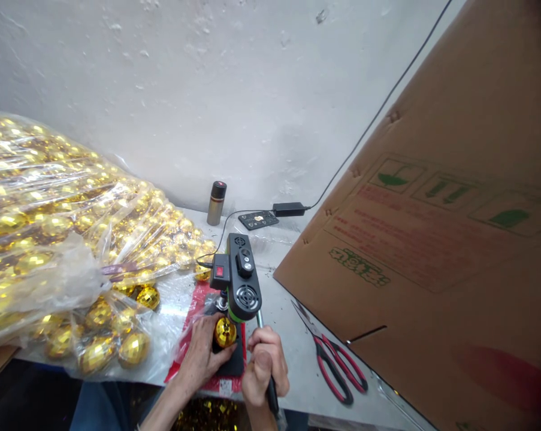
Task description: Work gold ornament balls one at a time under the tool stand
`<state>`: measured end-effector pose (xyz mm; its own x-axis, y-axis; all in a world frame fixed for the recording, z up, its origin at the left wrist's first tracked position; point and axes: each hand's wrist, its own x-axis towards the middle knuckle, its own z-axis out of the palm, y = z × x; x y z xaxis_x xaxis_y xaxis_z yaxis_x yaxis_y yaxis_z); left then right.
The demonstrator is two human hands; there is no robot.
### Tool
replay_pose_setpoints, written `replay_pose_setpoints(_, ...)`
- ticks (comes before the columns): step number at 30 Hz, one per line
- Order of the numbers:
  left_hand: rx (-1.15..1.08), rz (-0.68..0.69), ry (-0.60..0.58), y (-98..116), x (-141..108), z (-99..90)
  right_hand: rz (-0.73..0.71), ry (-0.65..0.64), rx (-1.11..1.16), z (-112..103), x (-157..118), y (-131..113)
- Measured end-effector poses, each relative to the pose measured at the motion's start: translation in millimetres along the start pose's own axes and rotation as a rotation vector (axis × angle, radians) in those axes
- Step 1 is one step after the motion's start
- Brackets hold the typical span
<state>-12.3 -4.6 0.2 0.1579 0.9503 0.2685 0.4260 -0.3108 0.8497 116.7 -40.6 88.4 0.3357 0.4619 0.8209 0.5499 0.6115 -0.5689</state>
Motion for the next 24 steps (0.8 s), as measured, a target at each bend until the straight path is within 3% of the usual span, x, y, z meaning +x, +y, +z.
replay_pose_setpoints(15,0.023,0.002,0.029,-8.7,-3.5,11.8,-0.13,-0.015,-0.033,3.6,-24.0,25.2)
replay_pose_setpoints(18,0.029,-0.002,0.043,-10.3,0.0,13.0,-0.116,-0.04,-0.013,-0.8,-4.7,10.1)
replay_pose_setpoints(22,0.025,-0.001,0.04,-10.7,-3.2,11.5,0.1,-0.101,-0.002,-7.8,44.3,-31.1)
replay_pose_setpoints(24,0.035,0.013,0.019,-12.8,-15.5,8.2,0.129,-0.111,0.013,-9.0,66.2,-48.1)
